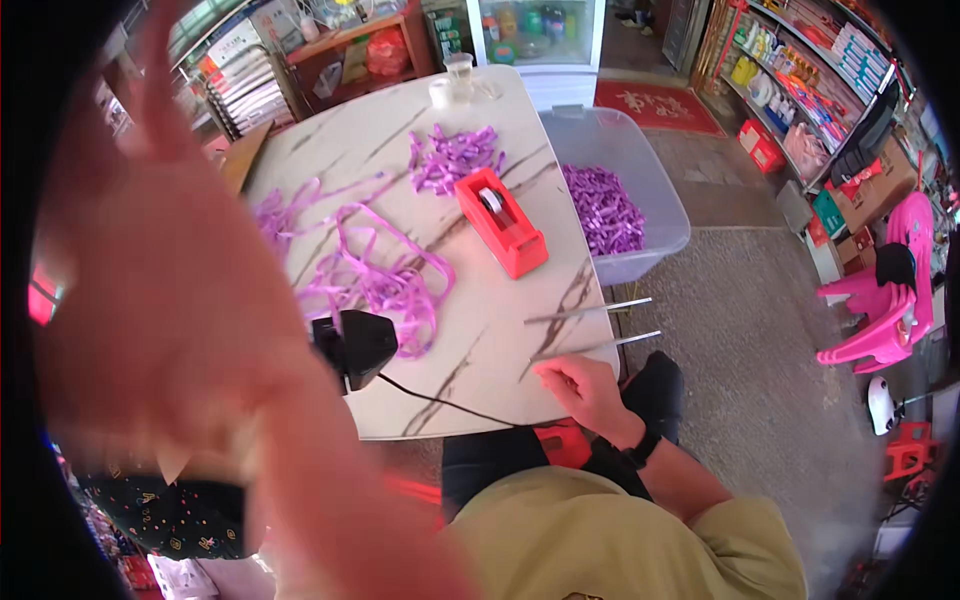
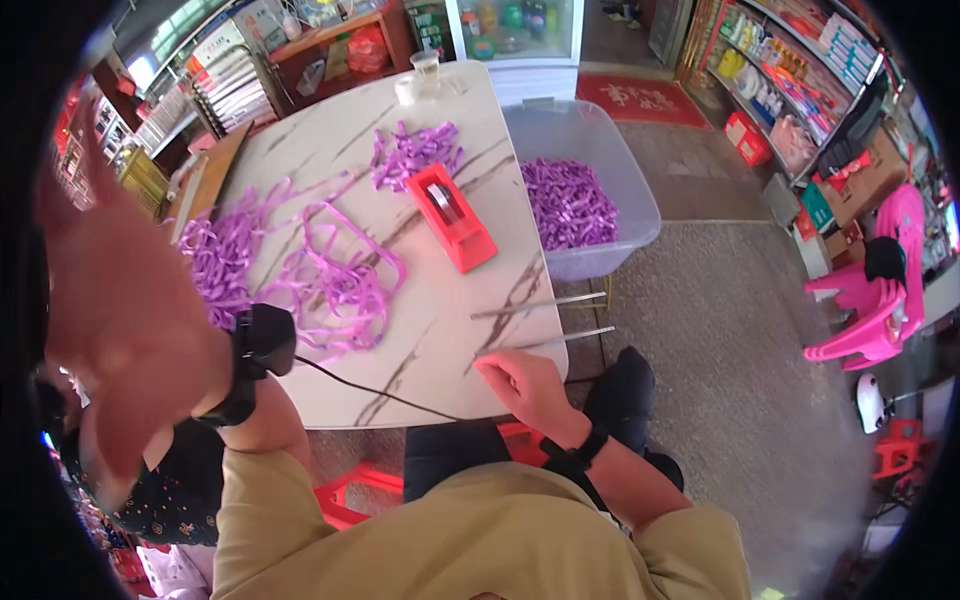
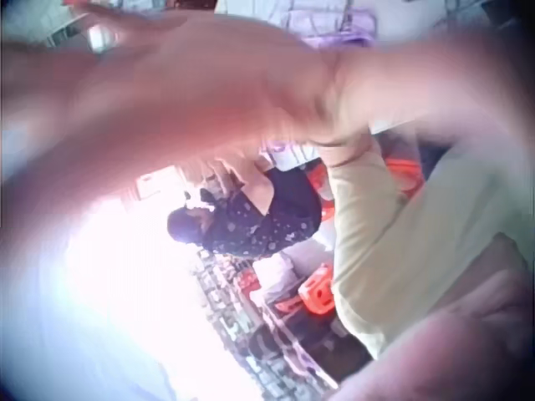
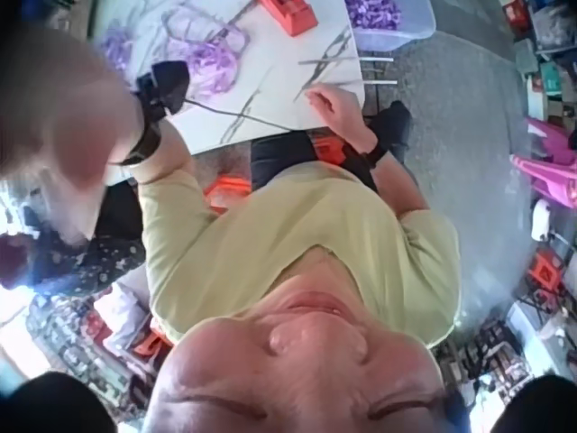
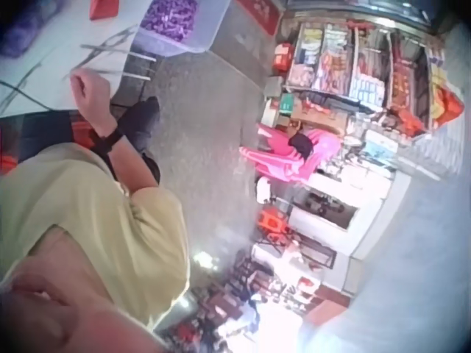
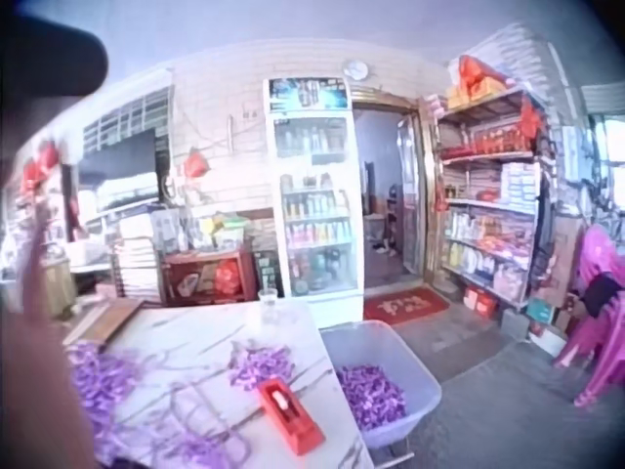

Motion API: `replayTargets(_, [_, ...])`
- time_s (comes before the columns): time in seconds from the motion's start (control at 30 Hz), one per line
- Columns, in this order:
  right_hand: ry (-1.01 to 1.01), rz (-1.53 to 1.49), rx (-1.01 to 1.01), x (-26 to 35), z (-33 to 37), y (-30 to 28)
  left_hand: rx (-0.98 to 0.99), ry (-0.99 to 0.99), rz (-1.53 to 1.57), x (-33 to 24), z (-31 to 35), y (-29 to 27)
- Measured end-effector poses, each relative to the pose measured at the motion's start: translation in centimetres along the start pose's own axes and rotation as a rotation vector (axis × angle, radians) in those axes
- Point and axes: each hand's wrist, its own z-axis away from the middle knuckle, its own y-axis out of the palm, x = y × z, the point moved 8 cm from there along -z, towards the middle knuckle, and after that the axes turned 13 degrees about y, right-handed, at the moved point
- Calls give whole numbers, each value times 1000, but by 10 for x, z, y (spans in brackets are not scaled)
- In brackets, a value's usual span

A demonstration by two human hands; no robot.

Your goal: Manually processing and sorting purple plastic ribbons into a container at a table.

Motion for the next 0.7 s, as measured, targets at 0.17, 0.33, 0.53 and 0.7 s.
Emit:
replayTargets(0.17, [-18,67,-34,4,-1,1,-213,-78,178,-8,11,-11])
replayTargets(0.33, [-77,75,-62,3,7,2,-394,-99,322,-17,12,-23])
replayTargets(0.53, [-101,103,-56,11,11,8,-558,-86,392,-42,-1,-66])
replayTargets(0.7, [7,77,-51,0,7,-2,-60,-605,4,50,66,-30])
